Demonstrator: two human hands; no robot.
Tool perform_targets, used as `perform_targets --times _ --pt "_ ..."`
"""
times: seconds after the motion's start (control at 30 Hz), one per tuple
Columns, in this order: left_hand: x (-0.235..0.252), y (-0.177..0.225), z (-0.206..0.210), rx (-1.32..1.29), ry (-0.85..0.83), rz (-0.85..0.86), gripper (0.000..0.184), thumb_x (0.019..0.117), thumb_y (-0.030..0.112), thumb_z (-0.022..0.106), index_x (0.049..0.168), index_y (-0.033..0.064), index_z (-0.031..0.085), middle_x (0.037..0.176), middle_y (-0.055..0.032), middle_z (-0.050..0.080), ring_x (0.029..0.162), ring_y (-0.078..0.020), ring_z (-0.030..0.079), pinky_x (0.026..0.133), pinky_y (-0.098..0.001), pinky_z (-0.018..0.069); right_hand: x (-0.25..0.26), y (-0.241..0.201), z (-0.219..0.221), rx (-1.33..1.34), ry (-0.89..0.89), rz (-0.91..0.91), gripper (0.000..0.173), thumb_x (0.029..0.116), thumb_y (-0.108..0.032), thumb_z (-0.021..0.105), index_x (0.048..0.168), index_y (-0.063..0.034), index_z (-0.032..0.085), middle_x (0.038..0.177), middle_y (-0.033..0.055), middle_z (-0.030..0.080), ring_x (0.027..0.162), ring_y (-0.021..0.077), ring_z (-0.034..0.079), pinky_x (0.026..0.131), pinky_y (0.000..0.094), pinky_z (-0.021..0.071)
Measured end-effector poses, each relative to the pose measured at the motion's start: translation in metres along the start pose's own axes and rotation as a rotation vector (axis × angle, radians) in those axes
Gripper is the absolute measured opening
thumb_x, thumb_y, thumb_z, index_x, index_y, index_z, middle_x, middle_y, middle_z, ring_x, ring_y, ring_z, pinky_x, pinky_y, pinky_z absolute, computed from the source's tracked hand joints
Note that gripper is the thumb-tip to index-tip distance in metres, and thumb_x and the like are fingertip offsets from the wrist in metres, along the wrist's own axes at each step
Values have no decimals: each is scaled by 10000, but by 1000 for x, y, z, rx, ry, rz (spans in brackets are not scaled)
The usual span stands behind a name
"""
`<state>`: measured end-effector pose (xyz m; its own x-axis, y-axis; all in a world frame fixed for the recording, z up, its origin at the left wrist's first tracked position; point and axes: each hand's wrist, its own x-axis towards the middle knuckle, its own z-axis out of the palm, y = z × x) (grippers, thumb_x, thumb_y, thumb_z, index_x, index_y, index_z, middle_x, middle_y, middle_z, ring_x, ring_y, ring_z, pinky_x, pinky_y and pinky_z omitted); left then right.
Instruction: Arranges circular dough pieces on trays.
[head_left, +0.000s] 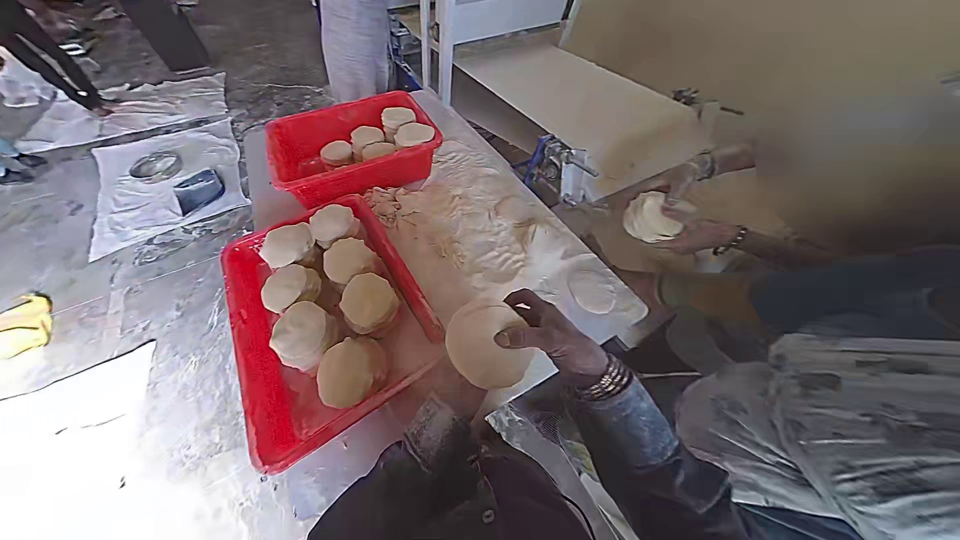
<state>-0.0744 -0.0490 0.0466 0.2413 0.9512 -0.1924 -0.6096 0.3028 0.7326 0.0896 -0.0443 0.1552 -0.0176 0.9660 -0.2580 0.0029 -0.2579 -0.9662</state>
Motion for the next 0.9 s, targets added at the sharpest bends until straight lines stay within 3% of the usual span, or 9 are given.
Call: perform_targets --times 0.1,0.2,0.37,0.47,0.57,0.67,0.77,0.83,0.9 --pt "6 3 9 -332 17 -264 690 1038 648 224 1238 105 600 1078 -108 714 1010 -227 698 846 -452 595 2 40 -10 -92 16 150 697 731 -170 841 1281 15 455 922 75 668 809 157 686 761 346 592" --pt "11 -8 10 -112 30 -372 455 1063 406 304 1292 71 511 1059 -90 706 961 -189 706 828 -397 606 11 63 -26 -178 9 265 759 759 -206 844 1350 33 431 985 138 661 853 219 678 808 411 578" --pt "32 -17 19 107 -6 -464 377 866 106 575 1231 42 511 951 -52 721 851 -137 719 763 -330 617 24 62 -75 -117 -70 230 625 911 -285 738 1359 51 458 1042 148 676 893 190 677 835 382 569" --pt "44 -25 15 33 49 -462 430 769 148 675 1172 59 552 928 -75 734 835 -174 734 738 -369 628 29 72 -126 -230 260 162 399 999 -369 605 1120 8 651 908 71 688 762 130 659 720 330 561" --pt "50 -28 11 -31 114 -409 418 677 148 759 1060 64 616 873 -80 738 784 -175 735 697 -365 627 22 80 -169 -439 585 245 337 1023 -337 584 1055 -13 672 886 93 670 775 188 645 754 407 526" --pt "53 -25 6 -59 148 -372 460 599 155 830 1011 71 642 851 -81 739 766 -177 736 686 -368 626 20 87 -191 -588 690 357 439 1016 -348 604 1234 33 630 1165 225 666 1075 349 643 958 530 481" --pt "57 -28 6 -61 155 -360 567 545 220 897 1032 68 649 870 -91 742 787 -188 741 700 -380 629 37 99 -209 -711 738 503 720 1000 -462 611 1466 61 442 1471 303 469 1389 440 439 1155 531 350" --pt "59 -32 8 -68 166 -340 522 652 270 858 1083 76 637 906 -84 745 821 -189 742 715 -385 631 53 104 -218 -720 720 573 811 994 -495 619 1519 67 358 1527 296 422 1429 411 419 1183 492 332" --pt "60 -32 13 -68 198 -318 305 905 273 578 1146 86 591 951 -80 739 852 -188 737 715 -389 630 69 107 -221 -753 689 611 815 979 -446 667 1521 76 354 1531 296 409 1428 416 411 1179 490 337"
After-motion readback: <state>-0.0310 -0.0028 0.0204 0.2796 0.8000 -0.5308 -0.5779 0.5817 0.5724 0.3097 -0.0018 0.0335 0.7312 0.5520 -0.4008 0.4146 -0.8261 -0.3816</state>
